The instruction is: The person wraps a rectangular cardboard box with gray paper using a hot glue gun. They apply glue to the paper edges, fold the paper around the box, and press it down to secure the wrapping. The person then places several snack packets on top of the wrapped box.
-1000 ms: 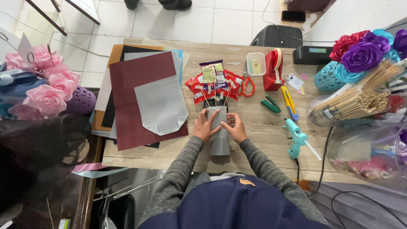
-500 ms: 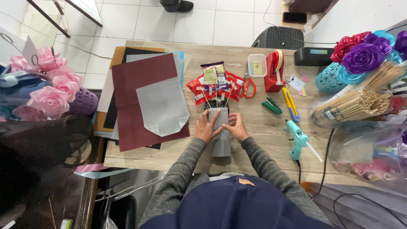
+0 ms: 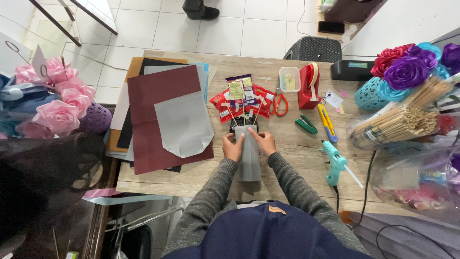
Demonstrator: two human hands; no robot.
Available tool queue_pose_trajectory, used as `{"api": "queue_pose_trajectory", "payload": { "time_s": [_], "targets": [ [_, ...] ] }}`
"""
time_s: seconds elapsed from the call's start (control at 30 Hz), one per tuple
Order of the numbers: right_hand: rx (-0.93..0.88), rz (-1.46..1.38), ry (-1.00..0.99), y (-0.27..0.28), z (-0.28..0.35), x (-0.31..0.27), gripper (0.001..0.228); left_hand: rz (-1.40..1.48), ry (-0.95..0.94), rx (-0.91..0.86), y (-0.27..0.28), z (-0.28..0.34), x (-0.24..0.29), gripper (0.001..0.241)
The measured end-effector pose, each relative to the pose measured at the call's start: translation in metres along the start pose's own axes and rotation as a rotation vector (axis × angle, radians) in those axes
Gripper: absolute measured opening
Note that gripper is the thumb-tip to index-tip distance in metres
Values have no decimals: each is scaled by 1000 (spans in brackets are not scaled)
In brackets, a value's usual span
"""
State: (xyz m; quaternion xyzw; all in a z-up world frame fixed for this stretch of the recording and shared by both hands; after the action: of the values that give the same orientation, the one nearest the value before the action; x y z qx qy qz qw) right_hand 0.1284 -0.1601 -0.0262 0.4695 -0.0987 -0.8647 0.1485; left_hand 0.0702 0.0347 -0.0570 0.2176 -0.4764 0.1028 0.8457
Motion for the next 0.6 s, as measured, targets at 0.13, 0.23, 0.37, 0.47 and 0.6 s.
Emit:
{"api": "queue_pose_trajectory", "payload": {
  "time_s": [0.13, 0.23, 0.37, 0.47, 0.6],
  "targets": [
    [-2, 8, 104, -20, -39, 49, 77, -9, 53, 36, -15, -21, -22, 63],
    [54, 18, 121, -13, -27, 38, 64, -101, 46, 66, -12, -17, -10, 59],
    [-24, -14, 84, -10, 0, 15, 61, -294, -63, 136, 12, 25, 54, 47],
    [-98, -92, 83, -16, -6, 19, 59, -389, -237, 184, 10, 32, 77, 34],
    [-121, -61, 155, -21, -19, 19, 53, -627, -493, 279, -2, 30, 88, 19]
  ]
}}
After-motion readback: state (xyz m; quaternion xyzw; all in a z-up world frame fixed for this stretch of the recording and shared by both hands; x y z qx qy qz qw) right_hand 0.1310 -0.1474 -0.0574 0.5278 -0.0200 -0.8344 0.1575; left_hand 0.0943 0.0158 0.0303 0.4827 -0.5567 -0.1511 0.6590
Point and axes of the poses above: each hand's wrist, its own z-axis away from the middle knuckle, its own y-axis out of the back of the hand, x = y × z, the point moved 10 cm from there along -z, towards the middle knuckle, and after that the axes turned 5 degrees about -z, right-handed, at the moved point
